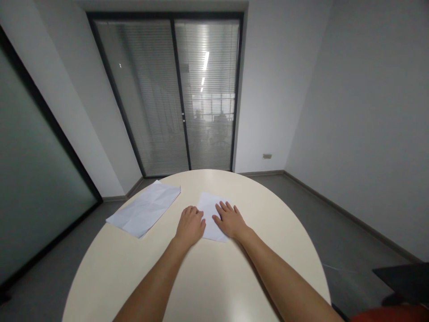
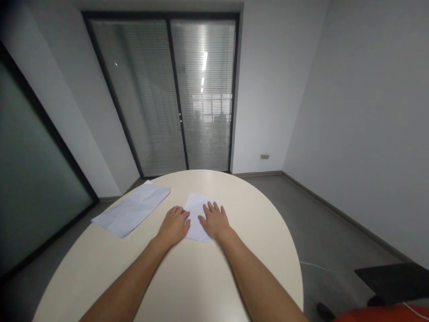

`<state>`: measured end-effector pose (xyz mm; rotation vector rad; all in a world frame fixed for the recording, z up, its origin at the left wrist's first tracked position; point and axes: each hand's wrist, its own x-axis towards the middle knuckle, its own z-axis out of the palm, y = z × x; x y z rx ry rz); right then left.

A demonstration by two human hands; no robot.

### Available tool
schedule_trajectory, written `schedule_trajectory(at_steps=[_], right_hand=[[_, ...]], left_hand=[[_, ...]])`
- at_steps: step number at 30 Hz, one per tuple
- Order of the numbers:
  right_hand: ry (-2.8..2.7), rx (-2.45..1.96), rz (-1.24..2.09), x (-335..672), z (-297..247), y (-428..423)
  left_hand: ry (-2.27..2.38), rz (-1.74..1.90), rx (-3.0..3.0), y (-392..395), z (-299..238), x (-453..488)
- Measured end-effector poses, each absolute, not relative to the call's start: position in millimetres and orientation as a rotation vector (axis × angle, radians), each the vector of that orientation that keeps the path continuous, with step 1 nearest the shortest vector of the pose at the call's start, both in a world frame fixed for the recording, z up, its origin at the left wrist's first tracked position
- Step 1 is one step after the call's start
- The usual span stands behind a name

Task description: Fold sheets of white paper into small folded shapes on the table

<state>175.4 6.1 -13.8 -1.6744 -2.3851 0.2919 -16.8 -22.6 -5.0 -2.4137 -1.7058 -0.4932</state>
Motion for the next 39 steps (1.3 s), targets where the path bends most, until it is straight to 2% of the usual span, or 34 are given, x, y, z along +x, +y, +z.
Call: schedule_trajectory(at_steps=[3,6,11,14,18,22,25,31,39], right_hand=[[-2.298,-1.733,0.115,183.3,-9.9,12.1],[-2.295,-1.585,0.032,182.0,-4.8,11.2],[-2.444,-1.293,0.228,164.4,-5.4,-3.9],[-2.541,-1.262,0.395,162.4,-10.4,-7.3],[-2.593,-1.303,0.451,173.6,-11.4,-1.1],[-2.451,-1.568,0.198,180.9,-4.4,3.9],[-2.368,-1.538,0.052,179.0,-1.3,3.8],[-2.551,-1.231,0.387,172.0,-12.2,0.8],[-2.544,-1.485,0.478,183.4,-13.8,8.2]], left_hand=[[-1.736,-0.533,-2.373,-24.6,-4.4,-14.0],[-1.775,-0.585,-2.315,-24.6,-4.9,-12.7],[-1.704,-0.657,-2.434,-18.9,-6.3,-19.1],[-1.589,-0.699,-2.598,-13.9,-13.9,-25.9],[-1.699,-0.652,-2.582,-9.6,-27.5,-31.3],[-1.741,-0.635,-2.485,-10.4,-28.7,-31.8],[-1.803,-0.629,-2.365,-13.3,-22.4,-31.7],[-1.904,-0.578,-2.257,-12.8,-17.5,-34.3],[-1.909,-0.537,-2.443,-1.6,-35.3,-37.3]])
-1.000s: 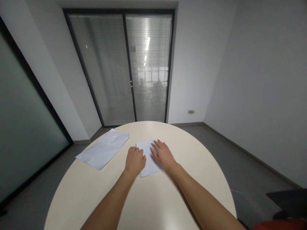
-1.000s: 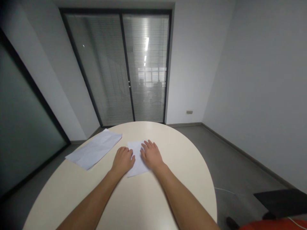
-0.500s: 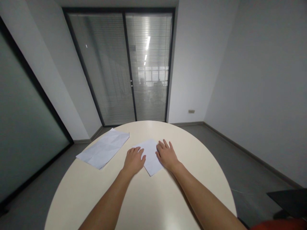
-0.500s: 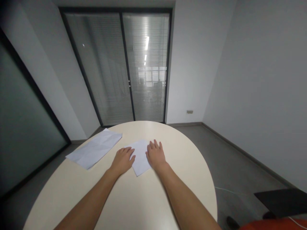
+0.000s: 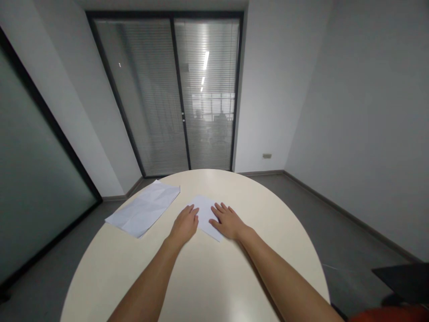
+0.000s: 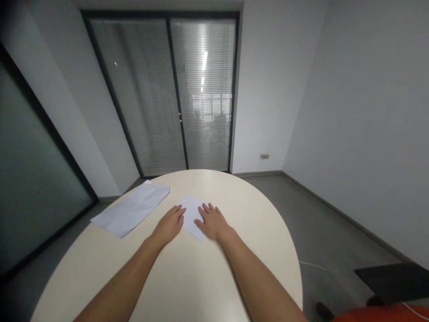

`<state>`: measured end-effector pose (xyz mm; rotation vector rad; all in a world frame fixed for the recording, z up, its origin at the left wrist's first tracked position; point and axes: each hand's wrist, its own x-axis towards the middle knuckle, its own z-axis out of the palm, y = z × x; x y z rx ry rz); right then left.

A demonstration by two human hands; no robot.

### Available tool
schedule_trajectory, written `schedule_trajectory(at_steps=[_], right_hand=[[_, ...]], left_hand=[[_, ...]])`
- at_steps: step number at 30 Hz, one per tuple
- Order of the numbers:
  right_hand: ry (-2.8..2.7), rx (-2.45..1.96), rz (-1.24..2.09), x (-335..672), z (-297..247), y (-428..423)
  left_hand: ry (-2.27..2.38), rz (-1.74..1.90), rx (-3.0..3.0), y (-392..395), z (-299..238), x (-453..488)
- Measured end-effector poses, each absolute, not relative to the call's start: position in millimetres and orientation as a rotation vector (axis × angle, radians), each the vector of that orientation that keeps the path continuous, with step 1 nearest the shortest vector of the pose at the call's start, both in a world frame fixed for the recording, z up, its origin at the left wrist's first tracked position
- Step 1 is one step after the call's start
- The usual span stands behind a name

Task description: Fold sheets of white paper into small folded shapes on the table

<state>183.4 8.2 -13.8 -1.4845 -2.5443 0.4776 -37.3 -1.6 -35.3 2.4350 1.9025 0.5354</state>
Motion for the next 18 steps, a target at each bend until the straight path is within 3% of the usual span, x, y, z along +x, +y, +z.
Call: schedule_trajectory(at_steps=[5,8,12,18], right_hand=[[-2.412,-1.655,0.304,187.2,-9.0,8.3],[-2.39,-1.515,0.132,182.3,-7.2,6.1],[-2.505,-1.221,0.289,170.9,-13.0,1.9],[-2.581,-1.323,0.449,159.6,-21.4,1.1]], left_hand=[[2.013,0.497,2.439,-5.6,-29.8,-35.6],[2.072,0.506,2.429,-8.8,-23.9,-33.8],[1.998,0.59,2.443,-8.3,-24.0,-33.7],[1.919,0.561,2.444,-4.7,-33.2,-33.8]])
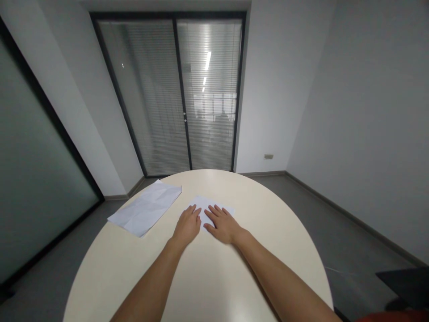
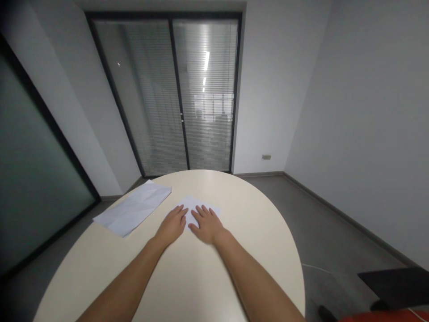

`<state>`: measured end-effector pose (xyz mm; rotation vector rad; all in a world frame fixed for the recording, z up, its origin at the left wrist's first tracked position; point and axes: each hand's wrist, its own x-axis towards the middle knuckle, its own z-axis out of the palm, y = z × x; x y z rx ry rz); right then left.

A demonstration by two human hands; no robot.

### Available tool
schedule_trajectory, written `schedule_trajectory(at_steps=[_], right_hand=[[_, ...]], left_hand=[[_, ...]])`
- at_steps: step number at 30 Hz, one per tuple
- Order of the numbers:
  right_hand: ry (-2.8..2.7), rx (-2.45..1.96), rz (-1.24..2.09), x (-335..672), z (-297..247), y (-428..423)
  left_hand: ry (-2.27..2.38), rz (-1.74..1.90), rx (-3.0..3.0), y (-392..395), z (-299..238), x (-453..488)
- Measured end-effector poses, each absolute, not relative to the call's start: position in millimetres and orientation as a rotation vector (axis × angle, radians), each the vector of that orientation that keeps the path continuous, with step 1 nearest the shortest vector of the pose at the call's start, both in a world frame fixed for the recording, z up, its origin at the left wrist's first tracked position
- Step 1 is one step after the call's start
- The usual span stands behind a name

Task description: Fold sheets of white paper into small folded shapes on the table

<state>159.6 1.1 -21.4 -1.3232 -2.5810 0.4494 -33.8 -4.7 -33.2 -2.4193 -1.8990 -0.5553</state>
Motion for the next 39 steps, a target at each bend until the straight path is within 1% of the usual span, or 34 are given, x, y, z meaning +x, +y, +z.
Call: schedule_trajectory(at_steps=[10,14,20,25,29,32,36,39], right_hand=[[-2.756,-1.273,0.472,159.5,-9.1,20.4],[-2.721,-1.209,0.437,164.3,-8.0,16.9],[-2.727,-1.152,0.505,179.9,-1.1,8.1],[-2.737,-1.127,0.534,188.3,-0.3,4.5],[-2.708,-1.138,0.541,187.9,-2.5,2.1],[-2.691,-1.13,0.548,187.8,-1.5,-0.8],[-2.696,-1.097,0.506,189.2,4.7,-5.0],[-2.707,-0.979,0.451,190.7,9.4,-6.0]], left_hand=[[-1.864,-0.352,-2.292,-8.5,-25.0,-27.2],[-1.899,-0.417,-2.275,-10.4,-28.5,-32.7],[-1.94,-0.482,-2.359,-15.8,-33.2,-47.1],[-2.011,-0.611,-2.333,-17.1,-33.3,-49.1],[-1.945,-0.7,-2.458,-22.8,-24.8,-45.2],[-1.915,-0.686,-2.568,-29.6,-18.8,-43.5],[-1.916,-0.743,-2.624,-31.4,-20.4,-46.2],[-1.921,-0.838,-2.633,-27.6,-25.0,-49.6]])
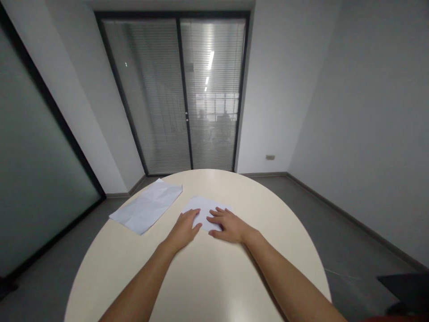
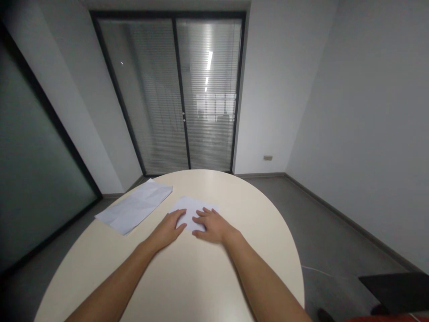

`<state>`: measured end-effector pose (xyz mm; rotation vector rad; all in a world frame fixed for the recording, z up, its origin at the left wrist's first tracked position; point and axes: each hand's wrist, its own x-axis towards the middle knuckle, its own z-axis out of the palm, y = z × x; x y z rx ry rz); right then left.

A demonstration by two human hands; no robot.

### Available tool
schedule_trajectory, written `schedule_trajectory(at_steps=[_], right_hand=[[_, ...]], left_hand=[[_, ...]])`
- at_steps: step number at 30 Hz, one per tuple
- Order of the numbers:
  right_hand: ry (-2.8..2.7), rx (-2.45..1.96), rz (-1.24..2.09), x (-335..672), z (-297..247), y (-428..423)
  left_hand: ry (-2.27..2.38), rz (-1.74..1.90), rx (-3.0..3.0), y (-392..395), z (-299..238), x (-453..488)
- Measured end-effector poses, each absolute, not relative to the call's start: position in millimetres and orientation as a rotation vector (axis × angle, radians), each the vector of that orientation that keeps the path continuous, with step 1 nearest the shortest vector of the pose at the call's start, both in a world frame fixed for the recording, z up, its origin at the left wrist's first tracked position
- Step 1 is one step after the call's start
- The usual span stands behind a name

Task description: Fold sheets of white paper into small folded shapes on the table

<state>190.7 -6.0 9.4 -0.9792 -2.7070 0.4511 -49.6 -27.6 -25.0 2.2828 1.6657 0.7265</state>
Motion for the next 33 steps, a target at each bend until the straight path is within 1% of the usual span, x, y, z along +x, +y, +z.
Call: schedule_trajectory(at_steps=[4,10,18,25,33], right_hand=[[-2.672,-0.876,0.451,192.3,9.7,-3.1],[-2.639,-0.927,0.516,195.1,9.5,1.5],[-2.582,-0.981,0.621,204.8,12.9,4.6],[-2.534,-1.03,0.523,203.7,18.5,-0.2],[-2.41,-1.194,0.44,201.0,10.8,7.2]], left_hand=[[1.59,0.754,2.286,-25.8,-24.4,-50.2],[1.624,0.748,2.226,-28.7,-15.6,-45.4],[1.6,0.785,2.216,-28.3,-18.5,-44.6],[1.604,0.781,2.195,-31.0,-13.5,-41.0],[1.606,0.741,2.14,-32.0,-9.5,-39.6]])
